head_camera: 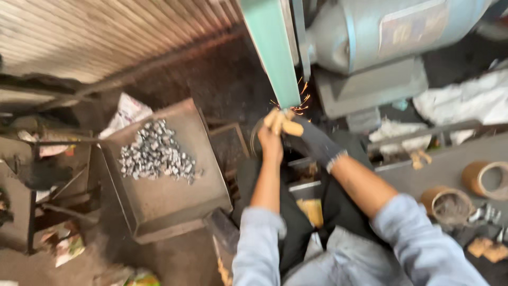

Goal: The person sits on the floor at a bench grinder and grinds small metal pieces against the spinning abrasive belt, producing sparks. They hold each piece by hand, rotate it during grinding, and place the finished pieces onto a metal tray beside them.

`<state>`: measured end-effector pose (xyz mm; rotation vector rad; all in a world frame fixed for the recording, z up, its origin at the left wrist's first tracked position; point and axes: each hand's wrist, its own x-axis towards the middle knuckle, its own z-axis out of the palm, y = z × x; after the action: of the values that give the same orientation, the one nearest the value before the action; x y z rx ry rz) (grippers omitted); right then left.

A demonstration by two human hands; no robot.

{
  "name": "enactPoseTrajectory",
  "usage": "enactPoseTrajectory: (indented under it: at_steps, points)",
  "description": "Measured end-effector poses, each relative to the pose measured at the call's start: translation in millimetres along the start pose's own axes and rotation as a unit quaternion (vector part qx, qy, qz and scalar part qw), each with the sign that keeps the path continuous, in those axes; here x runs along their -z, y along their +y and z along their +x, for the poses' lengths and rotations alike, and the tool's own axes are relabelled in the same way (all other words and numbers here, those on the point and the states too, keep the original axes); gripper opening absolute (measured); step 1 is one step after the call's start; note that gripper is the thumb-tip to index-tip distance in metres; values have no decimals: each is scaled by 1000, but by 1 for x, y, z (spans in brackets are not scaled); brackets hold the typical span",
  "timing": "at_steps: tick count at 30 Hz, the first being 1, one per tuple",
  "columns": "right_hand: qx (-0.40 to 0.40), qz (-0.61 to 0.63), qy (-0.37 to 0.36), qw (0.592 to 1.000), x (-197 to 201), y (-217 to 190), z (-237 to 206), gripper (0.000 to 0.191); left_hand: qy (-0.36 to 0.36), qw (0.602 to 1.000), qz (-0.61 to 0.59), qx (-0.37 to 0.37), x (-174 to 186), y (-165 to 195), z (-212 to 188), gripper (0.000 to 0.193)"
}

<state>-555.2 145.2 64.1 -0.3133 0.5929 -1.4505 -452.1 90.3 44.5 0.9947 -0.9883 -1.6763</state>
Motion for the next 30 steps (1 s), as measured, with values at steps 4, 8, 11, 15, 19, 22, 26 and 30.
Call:
enactPoseTrajectory:
  at_steps: [4,8,11,15,19,22,26,30]
  points:
    - [23,-304,-32,952,6,1,10,51,44,985,-145,84,14,-9,24,36]
    - [-47,-206,-35,977,-2,-10,-23,69,22,998,-19,57,30,1,-11,26]
    - [40,-448,136,883,-20,-25,-49,46,-87,895,422,-111,25,5,-42,30]
    - [37,-533,146,833,-39,-54,-60,37,-198,942,261,66,10,-2,-35,18]
    - [-55,-397,225,888,-48,-64,-37,32,-183,955,231,-24,3,-12,0,17]
    - [-13,-443,228,867,-48,-58,-14,32,-135,960,231,87,2,-20,15,14]
    - [14,-498,302,813,-48,-46,-8,32,-139,964,168,151,8,-24,13,13]
    - [158,-565,256,768,-54,-39,-19,36,-162,925,330,-96,12,-16,6,18]
